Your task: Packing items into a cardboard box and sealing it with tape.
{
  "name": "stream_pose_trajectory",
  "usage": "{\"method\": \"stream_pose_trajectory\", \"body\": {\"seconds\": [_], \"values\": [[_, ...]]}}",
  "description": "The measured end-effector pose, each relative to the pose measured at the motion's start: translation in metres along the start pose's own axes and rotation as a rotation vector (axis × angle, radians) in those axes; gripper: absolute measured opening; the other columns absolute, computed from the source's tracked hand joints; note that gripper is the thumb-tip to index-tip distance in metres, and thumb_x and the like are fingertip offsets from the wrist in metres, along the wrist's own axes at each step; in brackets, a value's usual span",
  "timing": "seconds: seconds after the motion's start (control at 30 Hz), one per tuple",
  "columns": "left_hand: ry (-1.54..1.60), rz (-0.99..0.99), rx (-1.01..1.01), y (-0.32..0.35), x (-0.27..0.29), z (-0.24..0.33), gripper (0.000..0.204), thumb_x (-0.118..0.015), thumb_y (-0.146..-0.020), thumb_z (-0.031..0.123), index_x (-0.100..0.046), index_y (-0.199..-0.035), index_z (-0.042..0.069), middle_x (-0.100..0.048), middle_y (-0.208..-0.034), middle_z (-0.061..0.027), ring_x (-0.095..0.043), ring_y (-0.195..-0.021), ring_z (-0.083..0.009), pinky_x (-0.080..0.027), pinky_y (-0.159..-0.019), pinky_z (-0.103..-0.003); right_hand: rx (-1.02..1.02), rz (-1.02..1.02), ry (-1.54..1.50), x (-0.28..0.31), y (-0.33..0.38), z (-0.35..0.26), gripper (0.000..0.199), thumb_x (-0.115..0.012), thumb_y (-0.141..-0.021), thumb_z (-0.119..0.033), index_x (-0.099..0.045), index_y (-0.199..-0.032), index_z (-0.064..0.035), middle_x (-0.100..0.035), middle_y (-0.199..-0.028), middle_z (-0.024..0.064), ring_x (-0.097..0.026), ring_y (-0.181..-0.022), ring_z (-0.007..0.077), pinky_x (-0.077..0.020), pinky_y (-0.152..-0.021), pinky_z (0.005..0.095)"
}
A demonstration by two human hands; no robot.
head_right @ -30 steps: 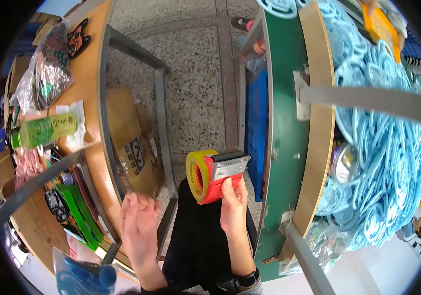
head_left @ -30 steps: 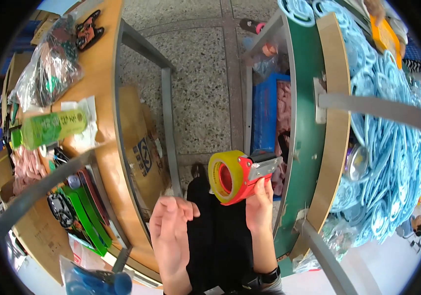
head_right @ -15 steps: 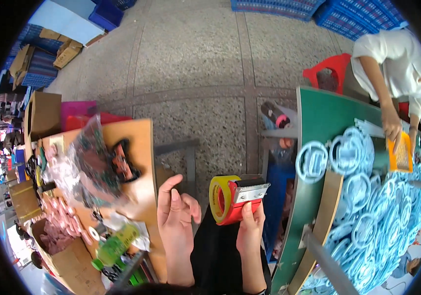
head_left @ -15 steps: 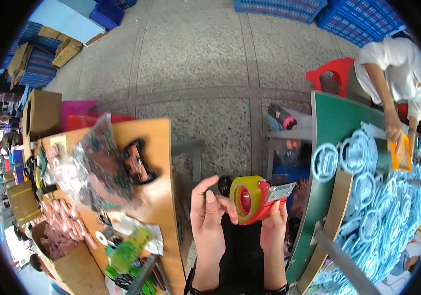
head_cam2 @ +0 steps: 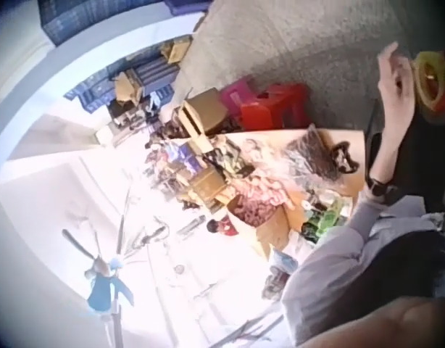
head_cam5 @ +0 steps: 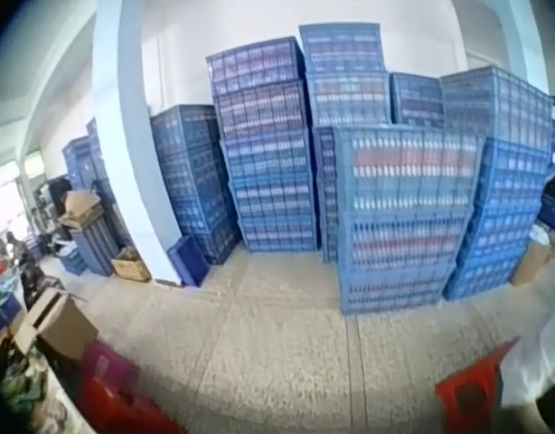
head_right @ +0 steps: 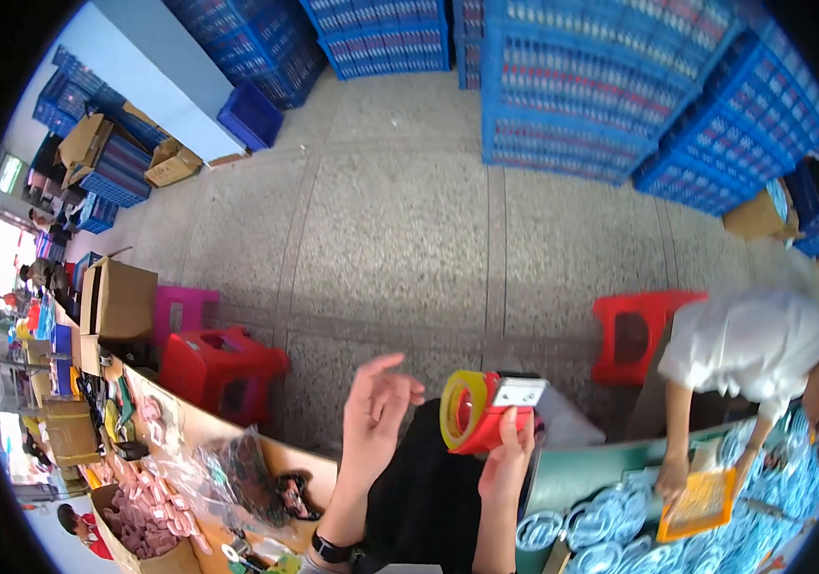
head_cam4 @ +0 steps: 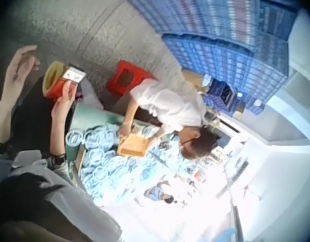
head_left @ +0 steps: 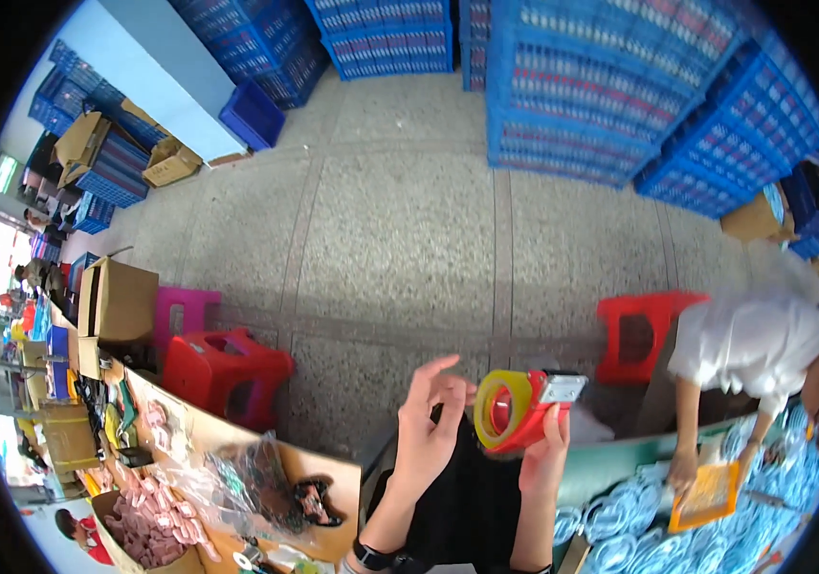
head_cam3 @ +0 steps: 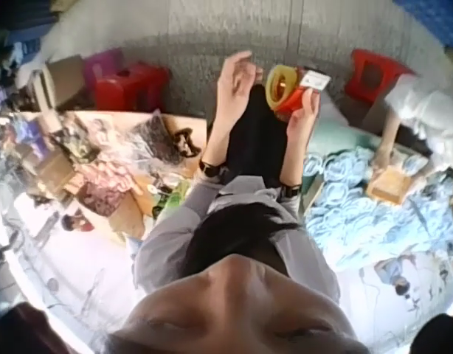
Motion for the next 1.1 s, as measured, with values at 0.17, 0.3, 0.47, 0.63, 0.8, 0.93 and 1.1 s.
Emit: {"method": "stream_pose_trajectory", "body": {"seconds": [0.17,0.3,0.47,0.63,0.8,0.93,1.1], "values": [[-0.475,-0.193,0.025,-0.09,0.029,-0.007,0.042,-0.057,-0.088,0.013,-0.04,-0.126,0.007,-0.064,-0.082,-0.0116,-0.065,-0.075,-0.0246,-0.05,-0.065,-0.034,0.033,0.018,0.12,-0.07,-0.068,-0.045,0.034,-0.053,-0.092,-0.022,-0.048,-0.12,-0.0034,-0.057,-0.107,0.0036,-0.054,-0.098,0.0112,-0.0408,-0.086,0.0276],[-0.945,-0.435,0.017,-0.15,0.099,-0.073,0.051,-0.055,-0.086,0.033,-0.042,-0.129,0.009,-0.063,-0.084,-0.0178,-0.063,-0.077,-0.0348,-0.05,-0.066,-0.047,0.027,-0.086,0.255,-0.137,-0.126,-0.046,0.033,-0.053,-0.092,-0.022,-0.049,-0.119,-0.0034,-0.058,-0.108,0.0036,-0.054,-0.1,0.0128,-0.0403,-0.088,0.0292],[-1.015,-0.461,0.227,-0.248,0.161,-0.047,0.051,-0.049,-0.089,0.04,-0.043,-0.129,0.009,-0.061,-0.106,-0.0171,-0.059,-0.097,-0.0361,-0.047,-0.081,-0.046,-0.1,-0.056,0.466,-0.22,-0.197,-0.042,0.041,-0.064,-0.085,-0.026,-0.054,-0.12,-0.0084,-0.058,-0.106,0.0024,-0.055,-0.091,0.0083,-0.0422,-0.078,0.0187],[-0.969,-0.191,0.182,-0.341,0.221,0.005,0.047,-0.05,-0.089,0.036,-0.044,-0.127,0.009,-0.061,-0.103,-0.0178,-0.059,-0.097,-0.0359,-0.047,-0.082,-0.045,-0.259,-0.111,0.741,-0.296,-0.289,-0.007,0.034,-0.061,-0.087,-0.027,-0.056,-0.116,-0.0096,-0.058,-0.106,0.0048,-0.055,-0.098,0.0161,-0.0466,-0.08,0.0318],[-0.849,-0.004,0.083,-0.392,0.295,0.034,0.046,-0.053,-0.087,0.034,-0.048,-0.125,0.009,-0.062,-0.096,-0.0174,-0.061,-0.087,-0.037,-0.048,-0.077,-0.044,-0.338,-0.386,0.679,-0.451,-0.332,0.02,0.034,-0.061,-0.087,-0.027,-0.055,-0.116,-0.0094,-0.058,-0.108,0.0057,-0.055,-0.1,0.0195,-0.0466,-0.084,0.0353],[-0.872,0.165,0.308,-0.426,0.375,0.046,0.048,-0.052,-0.087,0.037,-0.047,-0.126,0.009,-0.062,-0.098,-0.0203,-0.06,-0.092,-0.0373,-0.048,-0.08,-0.044,-0.433,-0.578,0.661,-0.539,-0.417,0.084,0.037,-0.061,-0.087,-0.028,-0.053,-0.119,-0.0092,-0.057,-0.111,0.0066,-0.055,-0.103,0.0226,-0.0464,-0.087,0.0381],[-0.755,0.457,0.419,-0.456,0.475,0.045,0.049,-0.051,-0.088,0.036,-0.045,-0.128,0.008,-0.064,-0.096,-0.0218,-0.061,-0.09,-0.0378,-0.049,-0.077,-0.044,-0.723,-0.828,0.703,-0.726,-0.447,0.201,0.047,-0.058,-0.09,-0.03,-0.046,-0.128,-0.0069,-0.055,-0.119,0.0093,-0.053,-0.109,0.0262,-0.0452,-0.091,0.0404]]}}
Point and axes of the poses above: each hand's wrist, its own y-axis away from the middle knuckle, its own x-axis out of the back of the hand, z = x × y, the point moved 5 cm from there along -y, towards the middle knuckle
